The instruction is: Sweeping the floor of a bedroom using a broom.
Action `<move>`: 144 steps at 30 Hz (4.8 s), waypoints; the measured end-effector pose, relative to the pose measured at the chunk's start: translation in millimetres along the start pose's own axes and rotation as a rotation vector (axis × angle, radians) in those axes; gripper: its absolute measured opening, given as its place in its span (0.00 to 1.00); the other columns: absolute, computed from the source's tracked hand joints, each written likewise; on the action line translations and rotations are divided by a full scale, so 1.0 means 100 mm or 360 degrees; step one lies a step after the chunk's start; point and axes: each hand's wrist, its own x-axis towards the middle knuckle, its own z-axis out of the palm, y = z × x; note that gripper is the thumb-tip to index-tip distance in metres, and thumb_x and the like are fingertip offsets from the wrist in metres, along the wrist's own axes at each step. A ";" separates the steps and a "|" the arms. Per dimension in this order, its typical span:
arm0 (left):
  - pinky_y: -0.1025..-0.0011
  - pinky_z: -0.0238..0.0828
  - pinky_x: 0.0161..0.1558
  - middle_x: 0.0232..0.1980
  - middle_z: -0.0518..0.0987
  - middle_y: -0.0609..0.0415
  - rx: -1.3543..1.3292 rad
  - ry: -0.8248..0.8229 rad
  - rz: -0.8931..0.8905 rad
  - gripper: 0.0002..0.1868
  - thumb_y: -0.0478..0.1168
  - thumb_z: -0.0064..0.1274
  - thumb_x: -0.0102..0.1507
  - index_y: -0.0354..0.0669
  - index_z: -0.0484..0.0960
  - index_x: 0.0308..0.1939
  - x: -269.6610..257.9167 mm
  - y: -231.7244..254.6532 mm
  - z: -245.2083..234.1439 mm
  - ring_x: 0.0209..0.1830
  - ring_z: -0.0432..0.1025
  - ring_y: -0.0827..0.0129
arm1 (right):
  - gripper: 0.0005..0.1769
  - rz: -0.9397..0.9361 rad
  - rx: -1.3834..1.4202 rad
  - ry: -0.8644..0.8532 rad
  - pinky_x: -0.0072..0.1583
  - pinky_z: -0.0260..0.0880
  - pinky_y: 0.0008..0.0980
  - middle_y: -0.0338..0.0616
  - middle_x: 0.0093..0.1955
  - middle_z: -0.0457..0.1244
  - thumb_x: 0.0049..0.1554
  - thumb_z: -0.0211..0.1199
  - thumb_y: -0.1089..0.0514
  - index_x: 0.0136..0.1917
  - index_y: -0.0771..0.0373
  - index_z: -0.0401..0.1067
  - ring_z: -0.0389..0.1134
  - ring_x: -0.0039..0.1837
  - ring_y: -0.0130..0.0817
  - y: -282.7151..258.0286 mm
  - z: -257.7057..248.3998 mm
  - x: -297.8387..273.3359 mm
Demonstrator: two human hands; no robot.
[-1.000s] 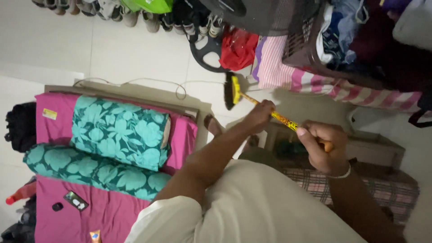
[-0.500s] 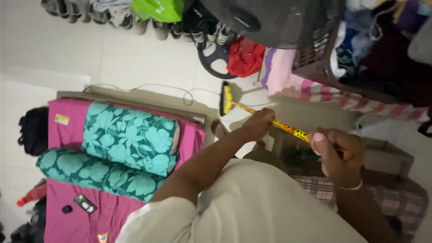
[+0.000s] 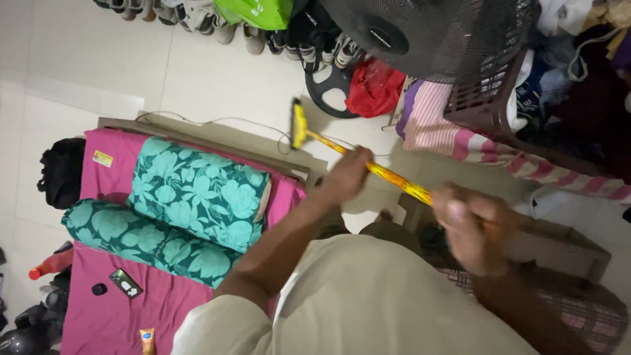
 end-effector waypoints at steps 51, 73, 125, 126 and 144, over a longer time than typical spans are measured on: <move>0.49 0.69 0.53 0.56 0.74 0.34 -0.0509 -0.0840 0.0365 0.19 0.38 0.49 0.67 0.40 0.70 0.61 0.02 1.36 2.35 0.52 0.71 0.41 | 0.20 0.0140 -0.0998 0.0743 0.32 0.48 0.29 0.40 0.26 0.55 0.70 0.58 0.56 0.38 0.70 0.67 0.50 0.27 0.23 -0.84 -0.54 -1.37; 0.51 0.66 0.52 0.50 0.74 0.42 0.0030 -0.0438 -0.0011 0.11 0.32 0.49 0.64 0.43 0.71 0.51 -0.33 0.61 1.72 0.49 0.69 0.42 | 0.23 -0.0240 0.0270 0.0713 0.42 0.55 0.34 0.38 0.30 0.52 0.71 0.50 0.63 0.34 0.62 0.52 0.51 0.34 0.28 0.68 -0.92 -1.68; 0.51 0.67 0.51 0.45 0.76 0.42 -0.0352 -0.0268 0.0134 0.10 0.33 0.47 0.65 0.42 0.72 0.50 0.62 -0.08 0.77 0.48 0.72 0.44 | 0.22 -0.0467 -0.0188 0.0591 0.35 0.54 0.31 0.41 0.29 0.54 0.76 0.56 0.57 0.40 0.64 0.58 0.53 0.30 0.26 0.35 0.01 0.25; 0.51 0.67 0.51 0.45 0.76 0.42 -0.0343 -0.0223 0.0159 0.09 0.33 0.47 0.66 0.42 0.71 0.50 0.56 -0.14 0.66 0.48 0.72 0.44 | 0.18 -0.0413 -0.0087 0.0613 0.36 0.56 0.31 0.41 0.30 0.55 0.75 0.57 0.56 0.45 0.67 0.60 0.54 0.31 0.27 0.41 0.03 0.26; 0.52 0.67 0.49 0.46 0.76 0.43 0.0047 -0.0165 -0.0120 0.11 0.32 0.47 0.62 0.41 0.72 0.48 0.00 -0.57 -0.28 0.46 0.70 0.43 | 0.20 -0.0377 0.0332 0.0252 0.41 0.56 0.32 0.39 0.33 0.53 0.70 0.52 0.62 0.37 0.62 0.52 0.52 0.36 0.29 0.58 0.80 0.38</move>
